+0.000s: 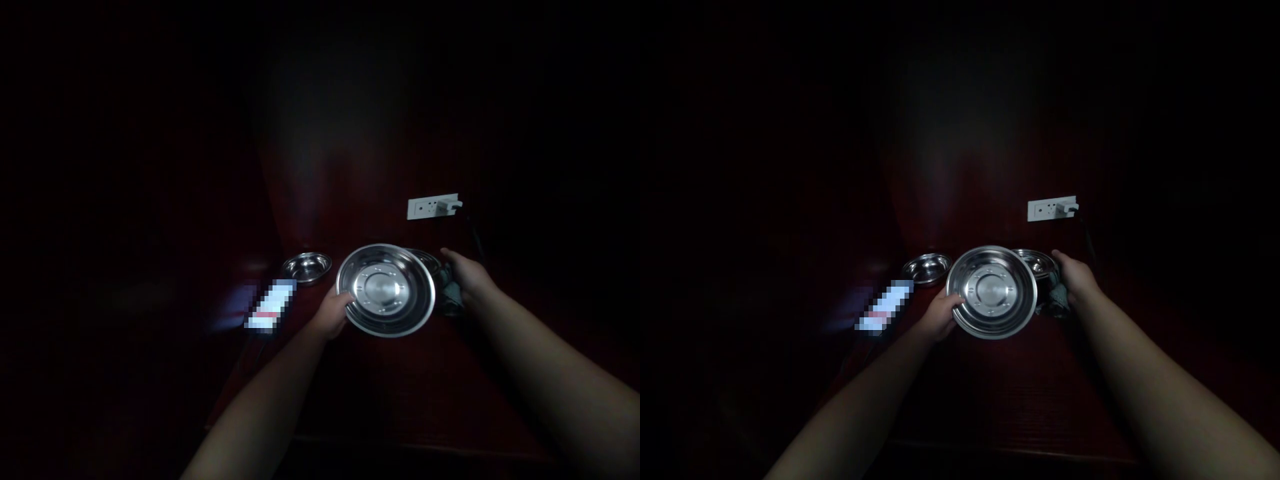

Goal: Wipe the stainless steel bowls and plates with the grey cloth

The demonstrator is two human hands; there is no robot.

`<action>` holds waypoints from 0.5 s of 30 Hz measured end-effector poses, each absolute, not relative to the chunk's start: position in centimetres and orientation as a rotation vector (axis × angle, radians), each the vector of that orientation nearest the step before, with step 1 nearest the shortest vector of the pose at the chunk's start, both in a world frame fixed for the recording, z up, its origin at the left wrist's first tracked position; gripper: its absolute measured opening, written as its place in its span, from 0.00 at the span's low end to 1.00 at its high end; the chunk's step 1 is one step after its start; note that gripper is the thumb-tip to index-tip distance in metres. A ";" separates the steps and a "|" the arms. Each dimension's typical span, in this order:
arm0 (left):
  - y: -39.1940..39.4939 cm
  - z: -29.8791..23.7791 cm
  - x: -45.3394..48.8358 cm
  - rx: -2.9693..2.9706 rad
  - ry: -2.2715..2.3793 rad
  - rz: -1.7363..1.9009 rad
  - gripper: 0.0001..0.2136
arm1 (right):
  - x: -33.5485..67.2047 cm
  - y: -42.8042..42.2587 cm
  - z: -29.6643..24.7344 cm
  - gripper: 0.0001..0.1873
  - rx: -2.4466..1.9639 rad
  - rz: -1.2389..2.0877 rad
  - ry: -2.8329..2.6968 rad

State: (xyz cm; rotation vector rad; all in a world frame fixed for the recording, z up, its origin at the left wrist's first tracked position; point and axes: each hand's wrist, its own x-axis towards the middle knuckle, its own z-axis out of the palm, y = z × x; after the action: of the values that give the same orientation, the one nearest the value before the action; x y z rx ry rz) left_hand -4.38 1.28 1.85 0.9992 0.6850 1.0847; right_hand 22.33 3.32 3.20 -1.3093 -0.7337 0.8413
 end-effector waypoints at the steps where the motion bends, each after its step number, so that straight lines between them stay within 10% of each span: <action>1: 1.3 1.9 -4.4 0.969 0.686 1.105 0.21 | 21.7 3.1 3.8 0.10 -1.253 0.864 -0.689; 15: 1.0 2.4 -5.9 0.879 0.652 0.494 0.15 | 14.7 -0.9 7.4 0.30 -0.721 1.078 -1.586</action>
State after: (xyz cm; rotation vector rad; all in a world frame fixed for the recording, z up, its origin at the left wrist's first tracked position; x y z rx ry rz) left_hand -5.85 1.03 2.37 0.8794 0.6521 0.4937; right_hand 14.74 -0.88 7.40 -0.7210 -1.5861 1.0784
